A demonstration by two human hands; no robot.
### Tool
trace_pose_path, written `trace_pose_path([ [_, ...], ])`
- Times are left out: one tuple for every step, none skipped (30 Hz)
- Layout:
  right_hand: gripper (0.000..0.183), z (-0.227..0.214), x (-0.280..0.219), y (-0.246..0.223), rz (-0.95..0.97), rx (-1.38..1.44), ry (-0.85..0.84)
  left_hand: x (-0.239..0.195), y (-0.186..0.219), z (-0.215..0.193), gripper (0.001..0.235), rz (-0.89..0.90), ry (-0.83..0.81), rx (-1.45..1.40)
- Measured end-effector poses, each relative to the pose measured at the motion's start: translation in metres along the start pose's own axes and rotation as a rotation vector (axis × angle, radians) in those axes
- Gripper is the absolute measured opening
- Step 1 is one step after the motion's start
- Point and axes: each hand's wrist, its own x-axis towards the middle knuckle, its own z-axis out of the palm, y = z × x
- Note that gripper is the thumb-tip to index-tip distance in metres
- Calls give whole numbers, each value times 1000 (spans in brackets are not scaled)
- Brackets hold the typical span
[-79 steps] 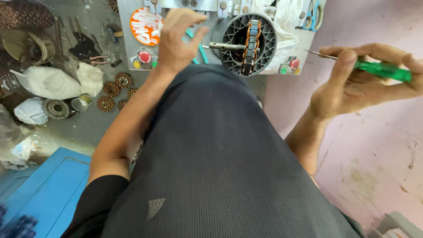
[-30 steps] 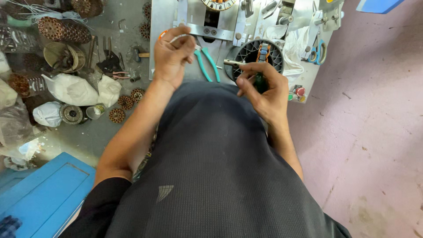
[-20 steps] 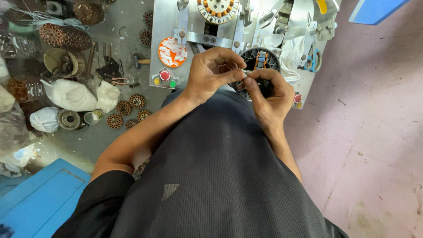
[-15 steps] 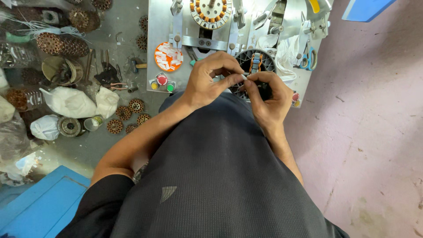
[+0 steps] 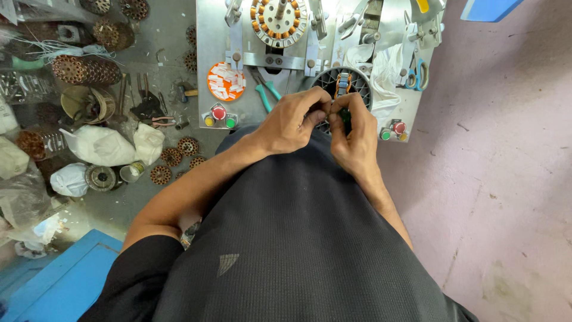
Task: The person works on an electric fan motor by hand and using a screwdriver to arrange internal wiring and components.
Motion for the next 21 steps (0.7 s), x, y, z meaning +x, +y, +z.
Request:
trace_pose_path([
  [16, -1, 0, -1, 50, 57, 10, 0, 0, 0, 15, -18, 5, -32],
  [15, -2, 1, -2, 99, 114, 19, 1, 1, 1, 15, -32, 28, -74],
  [16, -2, 1, -3, 118, 189, 53, 2, 2, 1, 15, -46, 52, -116],
  [18, -2, 1, -4, 136, 264, 85, 2, 3, 1, 15, -59, 77, -156],
  [21, -2, 1, -4, 153, 340, 117, 3, 3, 0, 15, -45, 67, -188],
  [17, -3, 0, -5, 169, 348, 115, 3, 3, -1, 15, -32, 59, -220],
  [13, -5, -1, -5, 185, 357, 113, 4, 3, -3, 16, -19, 50, -252],
  [10, -6, -3, -4, 201, 365, 110, 4, 3, -3, 15, -27, 50, -251],
  [11, -8, -4, -4, 221, 358, 102, 4, 2, -4, 14, -36, 50, -251],
  [13, -10, -6, -4, 241, 351, 95, 5, 2, -5, 13, -44, 49, -251],
  [14, -11, -6, -3, 261, 344, 87, 5, 2, -5, 13, -17, 53, -196],
  [15, -12, -6, -2, 210, 324, 91, 5, 1, -6, 13, 8, 56, -140],
  [16, -12, -6, 0, 159, 304, 93, 5, 1, -6, 13, 33, 60, -85],
  [17, -12, -5, 2, 110, 285, 98, 5, 0, -6, 13, 63, 78, -53],
  [16, -11, -5, 3, 65, 243, 111, 5, -1, -4, 14, 92, 95, -20],
  [16, -10, -4, 5, 22, 202, 125, 6, -1, -2, 15, 122, 112, 12],
  [16, -9, -4, 6, -22, 160, 138, 6, -2, 1, 15, 124, 122, 21],
  [16, -9, -4, 6, -45, 109, 139, 6, -2, 3, 14, 127, 131, 31],
  [16, -9, -3, 6, -68, 58, 140, 5, -2, 5, 14, 130, 141, 41],
  [16, -10, -3, 5, -91, 7, 139, 5, -3, 5, 14, 135, 136, 39],
  [16, -11, -3, 5, -85, -6, 147, 6, -4, 5, 13, 141, 130, 37],
])
